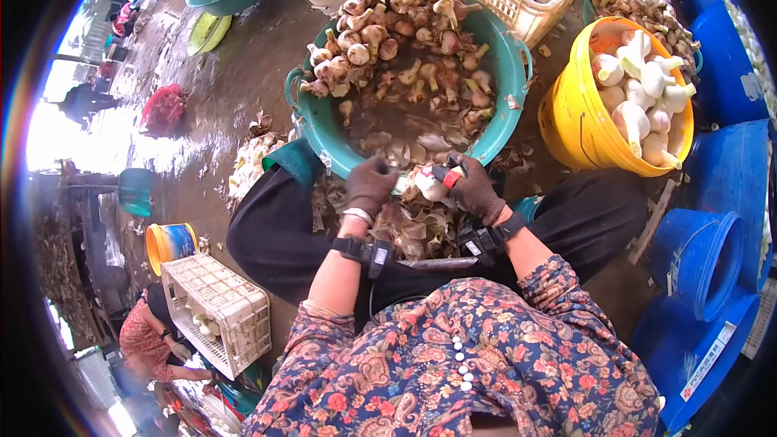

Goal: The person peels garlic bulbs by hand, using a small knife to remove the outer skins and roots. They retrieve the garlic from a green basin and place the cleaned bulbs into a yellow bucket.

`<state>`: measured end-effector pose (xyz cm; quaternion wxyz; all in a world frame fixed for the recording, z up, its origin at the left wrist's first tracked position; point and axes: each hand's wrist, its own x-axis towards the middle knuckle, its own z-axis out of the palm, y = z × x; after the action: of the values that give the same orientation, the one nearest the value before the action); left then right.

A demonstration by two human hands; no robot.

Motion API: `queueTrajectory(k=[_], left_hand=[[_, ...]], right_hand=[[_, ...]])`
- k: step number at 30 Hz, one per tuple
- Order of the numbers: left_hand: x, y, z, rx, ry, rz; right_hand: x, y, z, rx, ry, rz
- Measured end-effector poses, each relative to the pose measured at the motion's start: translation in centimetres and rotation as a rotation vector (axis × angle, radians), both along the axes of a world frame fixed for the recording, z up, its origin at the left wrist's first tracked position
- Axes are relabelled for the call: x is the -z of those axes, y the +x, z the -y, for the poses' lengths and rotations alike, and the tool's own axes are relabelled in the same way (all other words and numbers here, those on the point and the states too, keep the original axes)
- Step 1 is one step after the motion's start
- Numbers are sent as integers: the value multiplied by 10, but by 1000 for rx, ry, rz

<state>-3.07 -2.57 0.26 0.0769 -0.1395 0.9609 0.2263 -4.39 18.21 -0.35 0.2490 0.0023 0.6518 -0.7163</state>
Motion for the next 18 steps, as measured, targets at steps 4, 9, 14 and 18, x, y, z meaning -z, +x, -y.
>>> queueTrajectory(k=[4, 9, 14, 18], left_hand=[[-49, -5, 4, 24, 89, 461], [-62, 4, -14, -131, 789, 245], [-47, -2, -5, -49, 789, 336], [11, -36, 38, 90, 314, 27]], right_hand=[[-9, 0, 0, -19, 9, -32], [-5, -1, 3, 6, 309, -222], [-5, 0, 6, -3, 482, -283], [26, 5, 11, -79, 612, -135]])
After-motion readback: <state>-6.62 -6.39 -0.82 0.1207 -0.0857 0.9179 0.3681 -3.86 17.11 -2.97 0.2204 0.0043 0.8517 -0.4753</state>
